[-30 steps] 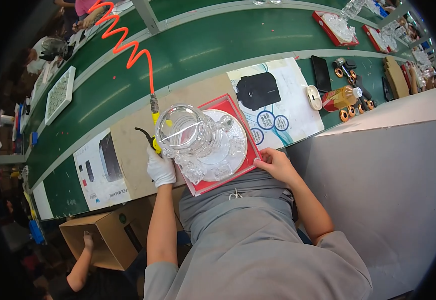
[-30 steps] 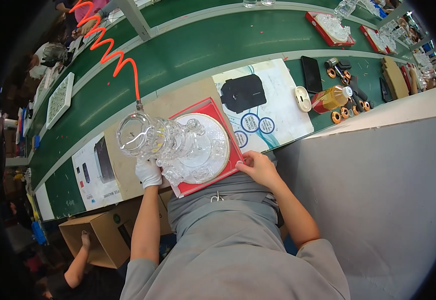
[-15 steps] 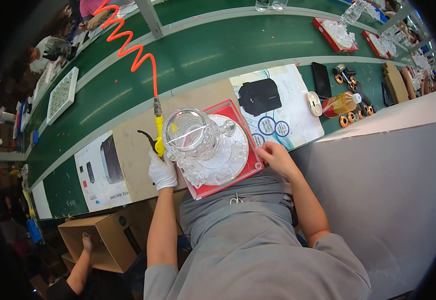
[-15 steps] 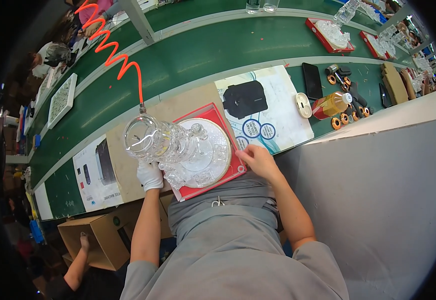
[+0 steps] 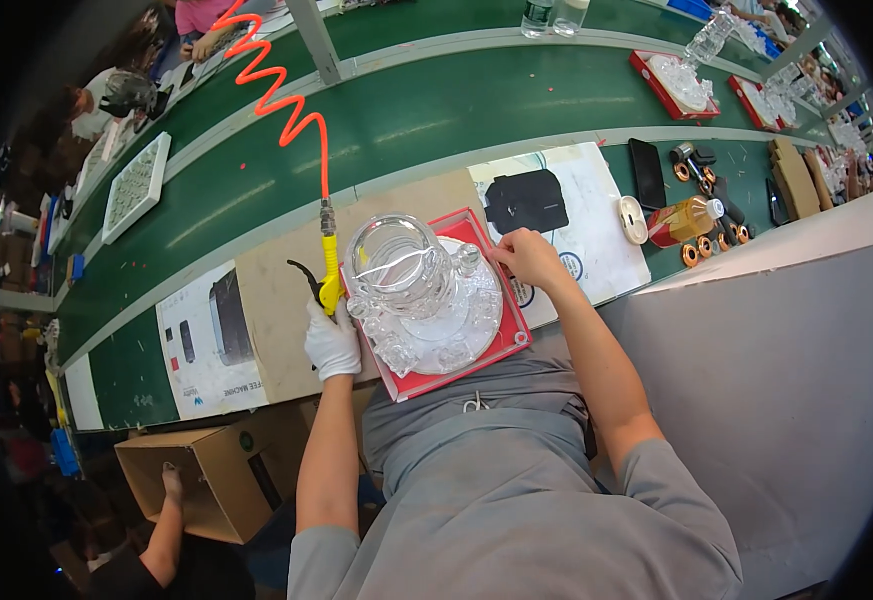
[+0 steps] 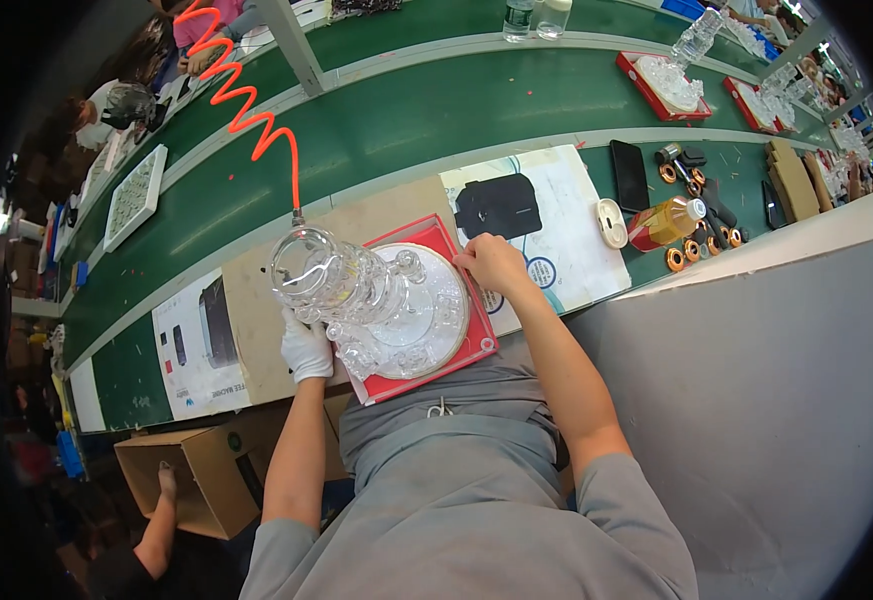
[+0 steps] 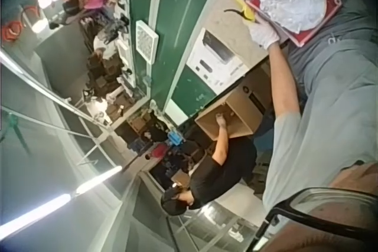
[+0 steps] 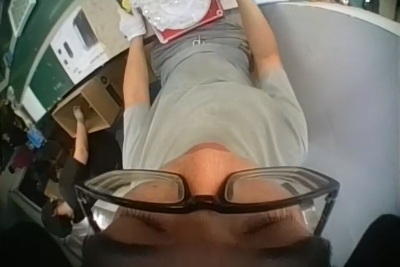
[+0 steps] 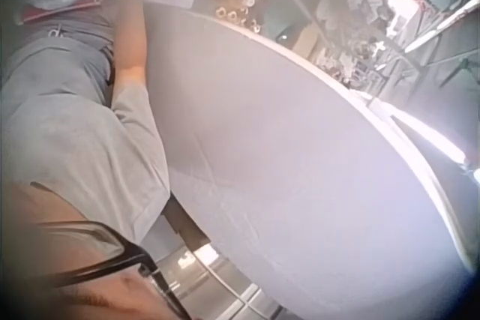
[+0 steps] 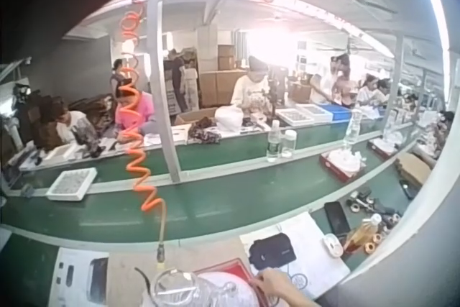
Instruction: Cleaning and inspecting large glass fixtures with an air hose on an assembly line.
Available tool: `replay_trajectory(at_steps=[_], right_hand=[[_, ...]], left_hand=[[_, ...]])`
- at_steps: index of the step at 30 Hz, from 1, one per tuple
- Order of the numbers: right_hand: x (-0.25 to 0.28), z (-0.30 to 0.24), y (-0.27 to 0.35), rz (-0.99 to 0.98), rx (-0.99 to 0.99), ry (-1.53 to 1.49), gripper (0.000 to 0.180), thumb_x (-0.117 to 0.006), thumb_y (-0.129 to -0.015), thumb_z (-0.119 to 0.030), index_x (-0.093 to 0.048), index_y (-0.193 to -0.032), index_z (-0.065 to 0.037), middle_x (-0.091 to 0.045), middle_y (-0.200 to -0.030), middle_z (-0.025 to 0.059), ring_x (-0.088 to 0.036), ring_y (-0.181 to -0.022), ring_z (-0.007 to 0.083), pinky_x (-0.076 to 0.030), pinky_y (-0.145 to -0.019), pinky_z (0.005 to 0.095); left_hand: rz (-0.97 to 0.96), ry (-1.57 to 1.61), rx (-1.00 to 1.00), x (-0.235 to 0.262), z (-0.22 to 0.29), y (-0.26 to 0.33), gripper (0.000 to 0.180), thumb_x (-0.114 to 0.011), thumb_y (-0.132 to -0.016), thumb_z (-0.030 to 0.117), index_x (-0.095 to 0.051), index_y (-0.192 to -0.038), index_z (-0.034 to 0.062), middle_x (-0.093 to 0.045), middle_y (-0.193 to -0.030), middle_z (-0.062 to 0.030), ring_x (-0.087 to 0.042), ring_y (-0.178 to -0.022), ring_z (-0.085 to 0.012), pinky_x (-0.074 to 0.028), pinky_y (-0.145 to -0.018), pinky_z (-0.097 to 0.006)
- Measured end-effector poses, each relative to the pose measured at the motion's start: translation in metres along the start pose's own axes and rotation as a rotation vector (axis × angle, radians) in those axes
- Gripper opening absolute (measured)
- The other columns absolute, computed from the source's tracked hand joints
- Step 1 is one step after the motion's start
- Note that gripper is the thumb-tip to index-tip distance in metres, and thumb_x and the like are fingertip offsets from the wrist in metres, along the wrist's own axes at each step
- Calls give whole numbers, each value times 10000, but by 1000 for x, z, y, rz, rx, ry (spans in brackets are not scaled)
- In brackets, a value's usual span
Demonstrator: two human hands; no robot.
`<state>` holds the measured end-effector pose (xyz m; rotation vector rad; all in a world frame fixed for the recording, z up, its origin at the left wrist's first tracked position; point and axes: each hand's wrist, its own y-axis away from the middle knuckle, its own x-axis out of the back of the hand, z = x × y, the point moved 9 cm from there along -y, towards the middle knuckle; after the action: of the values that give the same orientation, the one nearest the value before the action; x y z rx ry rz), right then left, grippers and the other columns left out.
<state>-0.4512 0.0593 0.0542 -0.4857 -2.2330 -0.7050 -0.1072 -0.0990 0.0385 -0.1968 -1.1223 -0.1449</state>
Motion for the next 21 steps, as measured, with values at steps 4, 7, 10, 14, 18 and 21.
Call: replay_trajectory(at_steps=[4, 7, 10, 14, 18, 21], right_hand=[[8, -15, 9, 27, 71, 85, 268, -680, -848, -300, -720, -804, -39, -697, -706, 124, -684, -674, 280, -527, -648, 385], [14, -18, 16, 90, 138, 118, 257, -669, -859, -263, -706, -803, -16, -694, -693, 118, -679, -634, 253, -517, -614, 363], [15, -7, 12, 100, 163, 23, 220, -655, -870, -208, -697, -807, -1, -689, -685, 114, -670, -624, 223, -513, -604, 341], [13, 8, 11, 54, 109, -275, 151, -641, -880, -96, -673, -832, 43, -669, -681, 85, -627, -607, 140, -496, -581, 283], [17, 19, 17, 52, 98, -412, 131, -646, -859, -84, -680, -838, 41, -678, -697, 85, -638, -619, 142, -505, -602, 277], [30, 40, 30, 108, 85, -499, 126, -644, -874, -73, -675, -858, 47, -676, -717, 71, -629, -631, 118, -498, -597, 255]], left_hand=[[9, -1, 10, 3, 1, 2, 430, -556, -937, 405, -476, -1215, 87, -678, -857, -228, -658, -746, -431, -494, -637, -526], [37, -12, -14, 3, 2, 1, 408, -557, -935, 391, -487, -1200, 89, -681, -866, -216, -658, -753, -426, -495, -646, -524], [10, 29, -10, 3, 3, 1, 499, -570, -902, 375, -434, -1283, 84, -670, -857, -249, -634, -762, -462, -476, -677, -554], [-6, 27, 3, 4, 3, 1, 496, -577, -894, 352, -435, -1281, 77, -670, -860, -249, -635, -766, -460, -477, -678, -552], [6, 24, -3, 6, 6, 2, 481, -594, -877, 316, -445, -1261, 68, -670, -853, -248, -636, -773, -461, -479, -687, -552], [4, 44, 8, 5, 6, 1, 479, -613, -862, 299, -456, -1246, 58, -672, -851, -247, -637, -778, -460, -483, -695, -549]])
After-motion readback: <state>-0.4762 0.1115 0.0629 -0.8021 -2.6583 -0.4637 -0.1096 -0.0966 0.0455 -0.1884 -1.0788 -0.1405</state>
